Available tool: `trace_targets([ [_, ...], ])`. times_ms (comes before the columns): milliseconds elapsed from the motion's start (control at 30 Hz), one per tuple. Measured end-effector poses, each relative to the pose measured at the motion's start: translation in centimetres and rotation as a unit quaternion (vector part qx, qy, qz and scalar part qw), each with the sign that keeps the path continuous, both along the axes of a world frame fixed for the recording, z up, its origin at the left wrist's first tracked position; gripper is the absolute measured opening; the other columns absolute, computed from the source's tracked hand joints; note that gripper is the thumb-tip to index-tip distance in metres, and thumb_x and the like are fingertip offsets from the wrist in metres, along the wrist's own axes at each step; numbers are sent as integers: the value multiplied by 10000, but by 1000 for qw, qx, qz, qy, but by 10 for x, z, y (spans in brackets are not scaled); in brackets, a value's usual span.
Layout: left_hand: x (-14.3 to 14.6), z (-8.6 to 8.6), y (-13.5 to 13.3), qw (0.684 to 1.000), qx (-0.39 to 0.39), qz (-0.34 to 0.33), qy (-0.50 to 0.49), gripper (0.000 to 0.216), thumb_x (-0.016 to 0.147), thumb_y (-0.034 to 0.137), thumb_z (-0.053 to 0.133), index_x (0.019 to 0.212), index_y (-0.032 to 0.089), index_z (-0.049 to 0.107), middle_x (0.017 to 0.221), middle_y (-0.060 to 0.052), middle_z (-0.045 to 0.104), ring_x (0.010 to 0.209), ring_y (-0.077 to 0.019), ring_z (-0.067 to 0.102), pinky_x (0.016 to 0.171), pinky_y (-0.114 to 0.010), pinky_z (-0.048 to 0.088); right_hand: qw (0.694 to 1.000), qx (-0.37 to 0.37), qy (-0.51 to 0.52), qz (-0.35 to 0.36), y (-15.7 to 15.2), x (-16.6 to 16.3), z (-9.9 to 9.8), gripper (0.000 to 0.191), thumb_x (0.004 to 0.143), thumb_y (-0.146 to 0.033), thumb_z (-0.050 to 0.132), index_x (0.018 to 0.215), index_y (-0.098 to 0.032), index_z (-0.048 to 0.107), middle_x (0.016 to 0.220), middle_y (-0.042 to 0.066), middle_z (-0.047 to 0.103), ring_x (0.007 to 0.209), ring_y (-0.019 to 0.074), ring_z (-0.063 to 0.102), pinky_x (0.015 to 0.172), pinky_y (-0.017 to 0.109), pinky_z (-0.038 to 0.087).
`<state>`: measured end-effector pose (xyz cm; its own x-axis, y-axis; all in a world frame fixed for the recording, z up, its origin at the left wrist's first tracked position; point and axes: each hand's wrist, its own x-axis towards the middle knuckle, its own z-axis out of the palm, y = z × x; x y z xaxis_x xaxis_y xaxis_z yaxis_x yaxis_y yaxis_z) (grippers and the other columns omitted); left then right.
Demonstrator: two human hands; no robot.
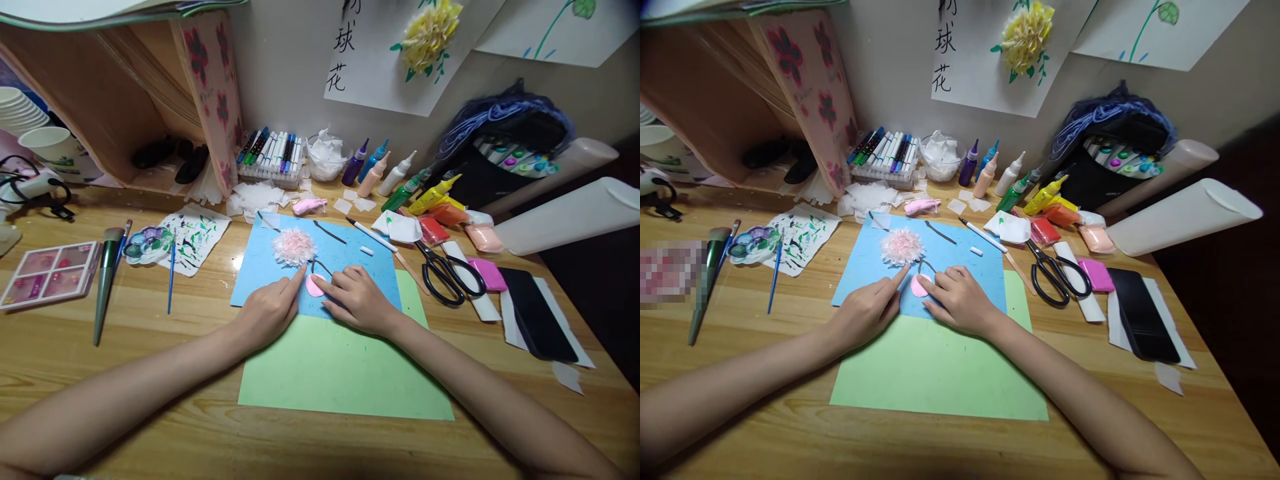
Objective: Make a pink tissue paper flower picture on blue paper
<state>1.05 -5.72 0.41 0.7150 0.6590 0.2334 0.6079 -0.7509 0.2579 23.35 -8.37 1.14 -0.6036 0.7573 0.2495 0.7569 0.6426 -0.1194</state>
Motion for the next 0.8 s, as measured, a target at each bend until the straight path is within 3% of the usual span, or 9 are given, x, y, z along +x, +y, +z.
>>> trace_targets([
  [267,2,-1,-1,998,-33,18,-47,448,905,193,328,1348,130,330,1036,-112,645,869,-183,631,749,-303,510,1000,-27,3,1,1,-1,1,445,903,-397,418,1275,-168,504,853,72,558,784,201,423,750,346,314],
  [800,6,-2,4,998,-59,10,-22,409,891,177,352,1295,110,364,1028,-116,641,862,-196,628,734,-318,508,998,10,-34,60,2,-5,-1,415,913,-377,405,1281,-215,507,848,62,566,772,198,407,790,362,299],
])
